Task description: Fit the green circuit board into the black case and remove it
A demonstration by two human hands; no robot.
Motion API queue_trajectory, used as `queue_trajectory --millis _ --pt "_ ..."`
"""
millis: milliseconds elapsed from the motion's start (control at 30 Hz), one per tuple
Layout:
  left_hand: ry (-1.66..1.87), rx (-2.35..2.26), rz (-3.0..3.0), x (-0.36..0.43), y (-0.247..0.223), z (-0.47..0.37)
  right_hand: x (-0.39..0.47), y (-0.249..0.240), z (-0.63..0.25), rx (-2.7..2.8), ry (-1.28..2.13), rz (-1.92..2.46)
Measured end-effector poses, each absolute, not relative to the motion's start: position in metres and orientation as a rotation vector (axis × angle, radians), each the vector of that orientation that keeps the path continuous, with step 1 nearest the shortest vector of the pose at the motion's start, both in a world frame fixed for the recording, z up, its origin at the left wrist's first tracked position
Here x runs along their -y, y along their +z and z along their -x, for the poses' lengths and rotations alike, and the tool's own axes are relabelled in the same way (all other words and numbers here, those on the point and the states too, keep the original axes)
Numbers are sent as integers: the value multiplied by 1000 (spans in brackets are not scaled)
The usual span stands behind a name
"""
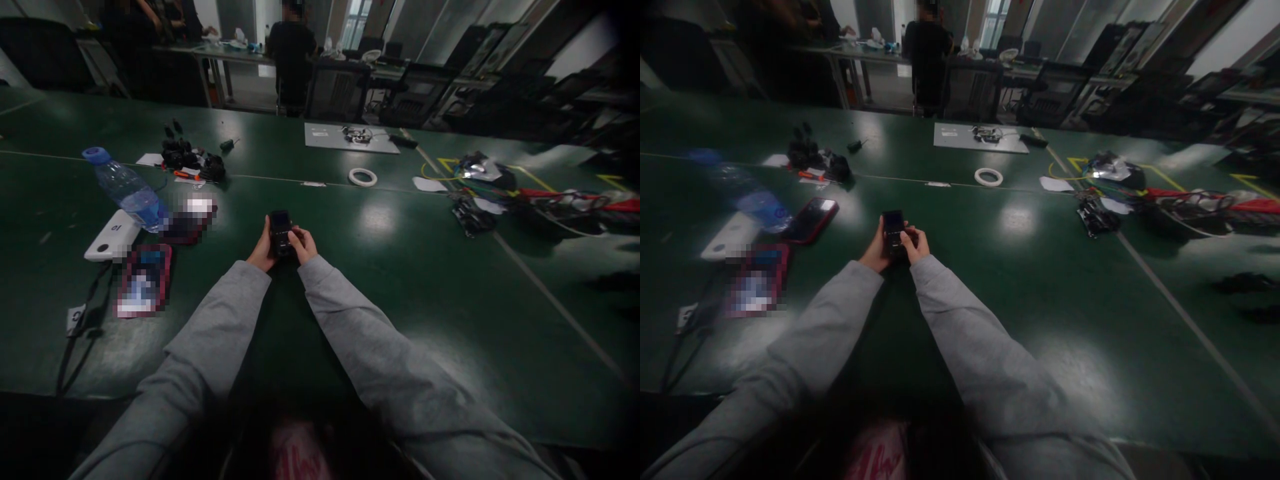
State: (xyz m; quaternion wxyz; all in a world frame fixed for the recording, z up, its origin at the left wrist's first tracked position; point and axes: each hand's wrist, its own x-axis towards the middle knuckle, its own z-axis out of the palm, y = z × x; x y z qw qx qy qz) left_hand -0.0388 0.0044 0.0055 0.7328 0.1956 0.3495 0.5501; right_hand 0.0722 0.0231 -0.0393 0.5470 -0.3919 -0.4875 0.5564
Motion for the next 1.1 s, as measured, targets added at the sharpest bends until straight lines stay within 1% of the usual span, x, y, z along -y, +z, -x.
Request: queue_trajectory --millis 167,267,333,400,633,800,1000,1100 --pt "1195 -732 -411 -4 1 42 -8 -36 -71 1389 1067 1047" --pt "1191 -767 -457 -4 -1 45 -4 -35 -73 1564 818 1088" --pt "1189 -800 -486 -4 -1 48 -2 -35 -73 1609 623 1076" --pt "1191 -823 -488 -2 0 50 1 -33 -72 1614 503 1054" --pt "1198 -813 -445 3 9 47 16 -19 -68 1747 392 912" --pt "1186 -811 -508 4 7 45 15 -19 -68 1747 284 874" --pt "1217 -814 -556 5 5 44 15 -20 -71 1770 379 979" --pt "1213 -791 -594 6 5 44 16 -19 -72 1767 361 973"
